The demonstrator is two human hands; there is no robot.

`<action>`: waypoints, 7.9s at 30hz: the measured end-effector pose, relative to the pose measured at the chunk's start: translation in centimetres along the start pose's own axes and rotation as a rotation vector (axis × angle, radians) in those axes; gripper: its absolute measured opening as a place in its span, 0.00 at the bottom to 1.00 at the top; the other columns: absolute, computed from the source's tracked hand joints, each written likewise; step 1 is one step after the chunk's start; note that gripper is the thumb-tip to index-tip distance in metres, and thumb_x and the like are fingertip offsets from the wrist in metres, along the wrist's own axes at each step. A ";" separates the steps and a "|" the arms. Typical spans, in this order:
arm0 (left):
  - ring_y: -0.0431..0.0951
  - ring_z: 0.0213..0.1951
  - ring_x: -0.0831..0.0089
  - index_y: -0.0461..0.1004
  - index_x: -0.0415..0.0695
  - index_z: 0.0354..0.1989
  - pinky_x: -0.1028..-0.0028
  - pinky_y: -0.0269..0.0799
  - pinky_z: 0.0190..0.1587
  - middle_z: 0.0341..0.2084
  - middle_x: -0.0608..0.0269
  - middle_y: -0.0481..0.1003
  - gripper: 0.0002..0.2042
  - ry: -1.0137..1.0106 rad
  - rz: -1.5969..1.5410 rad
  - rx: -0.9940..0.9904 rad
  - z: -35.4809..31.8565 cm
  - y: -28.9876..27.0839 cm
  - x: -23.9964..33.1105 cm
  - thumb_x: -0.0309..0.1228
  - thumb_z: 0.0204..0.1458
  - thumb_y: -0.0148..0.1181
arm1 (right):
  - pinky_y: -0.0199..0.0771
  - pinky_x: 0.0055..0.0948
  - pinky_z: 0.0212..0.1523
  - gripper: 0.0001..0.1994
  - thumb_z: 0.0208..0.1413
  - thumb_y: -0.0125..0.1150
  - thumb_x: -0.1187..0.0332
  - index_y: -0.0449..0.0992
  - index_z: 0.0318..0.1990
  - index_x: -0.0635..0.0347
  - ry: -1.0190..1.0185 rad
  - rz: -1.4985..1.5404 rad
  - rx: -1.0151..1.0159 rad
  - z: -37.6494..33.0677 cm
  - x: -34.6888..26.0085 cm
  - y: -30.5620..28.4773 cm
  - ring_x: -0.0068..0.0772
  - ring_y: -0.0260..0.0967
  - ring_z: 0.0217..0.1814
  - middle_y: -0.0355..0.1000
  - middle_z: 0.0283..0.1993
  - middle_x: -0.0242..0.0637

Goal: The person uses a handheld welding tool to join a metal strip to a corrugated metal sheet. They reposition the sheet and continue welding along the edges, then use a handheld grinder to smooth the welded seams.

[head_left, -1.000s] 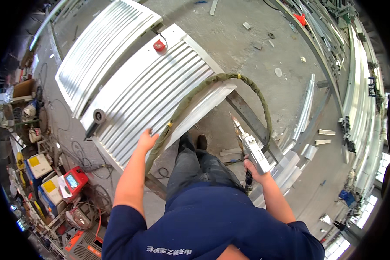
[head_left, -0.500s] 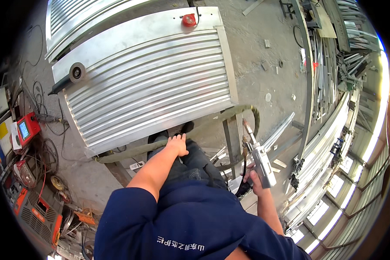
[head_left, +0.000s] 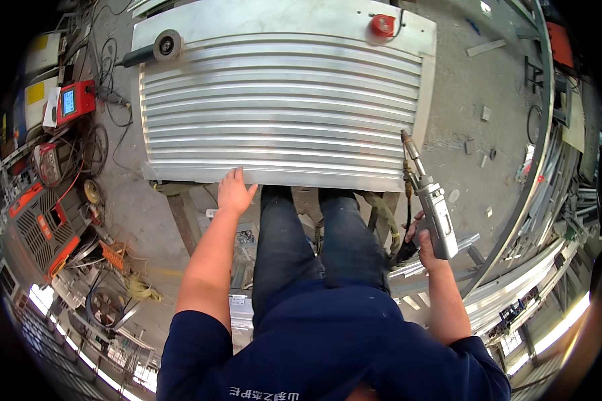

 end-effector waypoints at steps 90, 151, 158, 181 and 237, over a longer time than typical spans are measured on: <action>0.69 0.43 0.64 0.74 0.44 0.43 0.65 0.66 0.55 0.41 0.61 0.70 0.18 0.580 0.028 0.904 4.0 4.9 -5.5 0.40 0.46 0.56 | 0.74 0.29 0.46 0.25 0.53 0.70 0.51 0.77 0.51 0.61 0.231 -1.017 -1.016 22.8 0.9 29.9 0.29 0.73 0.42 0.78 0.41 0.38; 0.70 0.44 0.66 0.74 0.46 0.44 0.65 0.67 0.56 0.41 0.64 0.70 0.16 0.553 0.057 0.905 4.3 5.3 -5.7 0.33 0.45 0.53 | 0.65 0.20 0.19 0.26 0.52 0.70 0.48 0.77 0.49 0.61 0.388 -0.874 -0.957 23.7 1.8 28.7 0.16 0.62 0.19 0.69 0.24 0.26; 0.71 0.44 0.66 0.74 0.45 0.43 0.65 0.67 0.55 0.40 0.63 0.71 0.15 0.561 0.043 0.885 4.4 5.2 -5.8 0.32 0.45 0.53 | 0.67 0.20 0.19 0.29 0.49 0.71 0.45 0.78 0.50 0.60 0.359 -0.921 -0.939 23.8 1.7 28.7 0.17 0.64 0.20 0.72 0.26 0.27; 0.71 0.43 0.64 0.72 0.45 0.43 0.64 0.69 0.53 0.39 0.62 0.69 0.16 0.588 0.028 0.914 4.2 5.0 -5.5 0.31 0.43 0.55 | 0.67 0.21 0.22 0.26 0.51 0.72 0.52 0.76 0.50 0.62 0.397 -0.849 -0.971 23.6 1.7 27.4 0.17 0.65 0.22 0.71 0.27 0.27; 0.61 0.61 0.59 0.67 0.42 0.57 0.54 0.45 0.70 0.55 0.58 0.65 0.44 0.507 0.003 0.452 4.5 1.8 -12.3 0.63 0.36 0.65 | 0.70 0.26 0.21 0.28 0.57 0.61 0.44 0.71 0.44 0.67 0.134 -0.567 -0.616 19.2 -7.6 38.7 0.28 0.69 0.19 0.70 0.21 0.38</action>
Point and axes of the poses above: each hand's wrist, its own z-axis towards the middle knuckle, its own y-axis out of the palm, x = y × z, the point moved 6 cm from there along z, towards the middle knuckle
